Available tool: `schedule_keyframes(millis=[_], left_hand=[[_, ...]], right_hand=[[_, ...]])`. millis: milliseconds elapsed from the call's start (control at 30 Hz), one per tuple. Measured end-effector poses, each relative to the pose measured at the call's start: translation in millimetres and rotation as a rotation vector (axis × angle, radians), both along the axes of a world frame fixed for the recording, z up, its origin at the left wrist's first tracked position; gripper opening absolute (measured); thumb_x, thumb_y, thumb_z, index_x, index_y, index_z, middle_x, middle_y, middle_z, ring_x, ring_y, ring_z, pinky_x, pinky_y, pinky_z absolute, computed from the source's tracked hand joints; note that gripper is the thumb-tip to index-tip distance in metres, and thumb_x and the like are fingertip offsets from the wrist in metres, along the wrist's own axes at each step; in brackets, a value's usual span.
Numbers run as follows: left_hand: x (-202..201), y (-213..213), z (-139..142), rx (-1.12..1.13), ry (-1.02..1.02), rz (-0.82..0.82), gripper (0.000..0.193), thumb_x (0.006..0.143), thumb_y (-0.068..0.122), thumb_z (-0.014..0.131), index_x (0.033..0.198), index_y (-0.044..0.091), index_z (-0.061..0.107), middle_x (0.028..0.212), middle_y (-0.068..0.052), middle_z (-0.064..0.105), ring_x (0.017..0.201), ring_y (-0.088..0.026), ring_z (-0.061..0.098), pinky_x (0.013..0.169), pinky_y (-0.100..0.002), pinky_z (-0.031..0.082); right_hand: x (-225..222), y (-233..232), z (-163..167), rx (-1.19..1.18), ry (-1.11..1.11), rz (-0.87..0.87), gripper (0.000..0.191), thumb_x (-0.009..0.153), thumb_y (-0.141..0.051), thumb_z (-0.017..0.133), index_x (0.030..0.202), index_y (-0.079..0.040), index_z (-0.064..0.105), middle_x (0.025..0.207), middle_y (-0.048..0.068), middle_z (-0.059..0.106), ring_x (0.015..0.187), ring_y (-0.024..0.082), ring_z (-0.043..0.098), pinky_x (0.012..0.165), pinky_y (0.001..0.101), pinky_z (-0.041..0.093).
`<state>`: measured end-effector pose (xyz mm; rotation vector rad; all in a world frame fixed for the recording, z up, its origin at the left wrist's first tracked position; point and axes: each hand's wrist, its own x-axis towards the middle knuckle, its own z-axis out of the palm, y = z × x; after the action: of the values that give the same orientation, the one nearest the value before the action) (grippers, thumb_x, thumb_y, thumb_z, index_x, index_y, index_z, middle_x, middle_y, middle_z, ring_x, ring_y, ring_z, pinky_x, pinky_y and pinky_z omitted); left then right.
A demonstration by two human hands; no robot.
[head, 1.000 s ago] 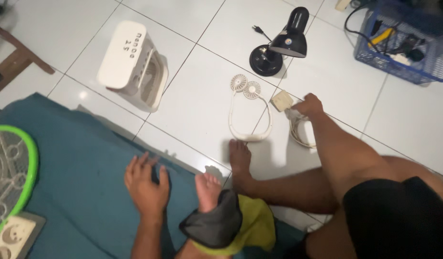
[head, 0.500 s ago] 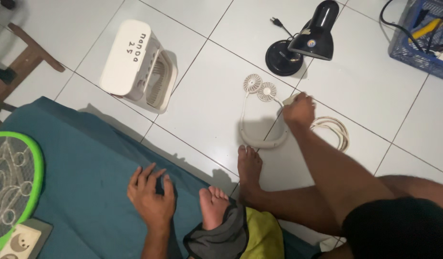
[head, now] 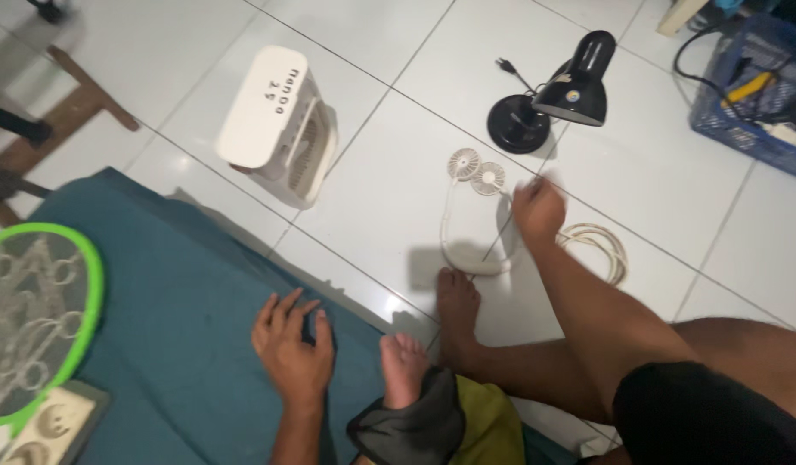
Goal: The person coils the cable of a power strip and sets it aside, then uses a screwdriver to unscrew and open the base of a small black electric lamp. They wipe the interior components with a cloth, then continue unscrewing and reassembling the lamp base.
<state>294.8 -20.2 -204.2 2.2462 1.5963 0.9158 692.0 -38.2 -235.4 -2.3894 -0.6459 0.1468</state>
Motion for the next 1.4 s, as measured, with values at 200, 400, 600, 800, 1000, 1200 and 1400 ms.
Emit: schedule_keyframes(millis=[200, 400, 600, 800, 1000, 1200, 1400], left_hand=[[4, -2, -1, -0.009, 0.036, 0.023, 0.013, 0.084, 0.016, 0.072, 0.096, 0.01, 0.076, 0.127, -0.004, 0.069, 0.135, -0.033, 0.051, 0.115, -0.051, 0.035], [2, -1, -3, -0.012, 0.023, 0.026, 0.012, 0.083, 0.016, 0.072, 0.094, 0.011, 0.076, 0.126, -0.002, 0.069, 0.134, -0.032, 0.052, 0.115, -0.051, 0.035], [-1, -3, -6, 0.004, -0.004, 0.027, 0.012, 0.086, 0.019, 0.071, 0.096, 0.014, 0.075, 0.127, -0.001, 0.068, 0.135, -0.031, 0.052, 0.116, -0.05, 0.036], [0, -1, -6, 0.019, 0.068, 0.038, 0.014, 0.083, 0.02, 0.069, 0.094, 0.015, 0.075, 0.125, 0.0, 0.069, 0.134, -0.032, 0.053, 0.114, -0.051, 0.035], [2, -1, -5, -0.003, 0.054, 0.024, 0.016, 0.083, 0.02, 0.07, 0.096, 0.014, 0.075, 0.125, -0.002, 0.069, 0.133, -0.033, 0.053, 0.113, -0.05, 0.036], [9, 13, 29, -0.144, -0.151, 0.004, 0.034, 0.08, 0.021, 0.076, 0.112, 0.009, 0.073, 0.122, -0.009, 0.07, 0.124, -0.031, 0.057, 0.108, -0.048, 0.038], [-8, 18, 133, 0.014, -0.584, -0.097, 0.038, 0.092, 0.02, 0.071, 0.125, 0.002, 0.065, 0.127, -0.015, 0.068, 0.123, -0.031, 0.064, 0.106, -0.039, 0.047]], right_hand=[[79, 32, 51, 0.573, -0.067, 0.123, 0.131, 0.074, -0.021, 0.104, 0.163, -0.002, 0.01, 0.167, 0.026, 0.019, 0.157, 0.039, 0.027, 0.128, 0.0472, 0.028], [119, 57, 101, 0.174, -0.434, -0.075, 0.135, 0.072, -0.05, 0.098, 0.168, -0.011, 0.013, 0.171, 0.024, 0.005, 0.159, 0.043, 0.01, 0.128, 0.0619, 0.024], [203, 60, 157, -0.361, -0.44, -0.18, 0.12, 0.077, -0.06, 0.093, 0.166, -0.014, 0.028, 0.169, 0.025, 0.013, 0.154, 0.055, 0.009, 0.105, 0.0879, 0.02], [190, 55, 146, -0.638, -0.451, 0.109, 0.097, 0.062, -0.068, 0.094, 0.126, 0.0, 0.067, 0.126, 0.031, 0.063, 0.105, 0.046, 0.068, 0.089, 0.0603, 0.052], [153, 56, 160, -0.424, -0.448, 0.252, 0.071, 0.068, -0.051, 0.095, 0.118, -0.006, 0.072, 0.104, 0.02, 0.074, 0.095, 0.038, 0.071, 0.082, 0.0465, 0.055], [130, 34, 266, -0.291, -0.554, 0.646, 0.068, 0.062, -0.038, 0.097, 0.117, -0.008, 0.074, 0.106, 0.015, 0.075, 0.097, 0.033, 0.072, 0.086, 0.0442, 0.056], [72, 1, 361, 0.015, -0.053, 0.937, 0.063, 0.059, -0.01, 0.088, 0.12, -0.011, 0.072, 0.112, 0.011, 0.077, 0.11, 0.027, 0.073, 0.103, 0.0443, 0.056]])
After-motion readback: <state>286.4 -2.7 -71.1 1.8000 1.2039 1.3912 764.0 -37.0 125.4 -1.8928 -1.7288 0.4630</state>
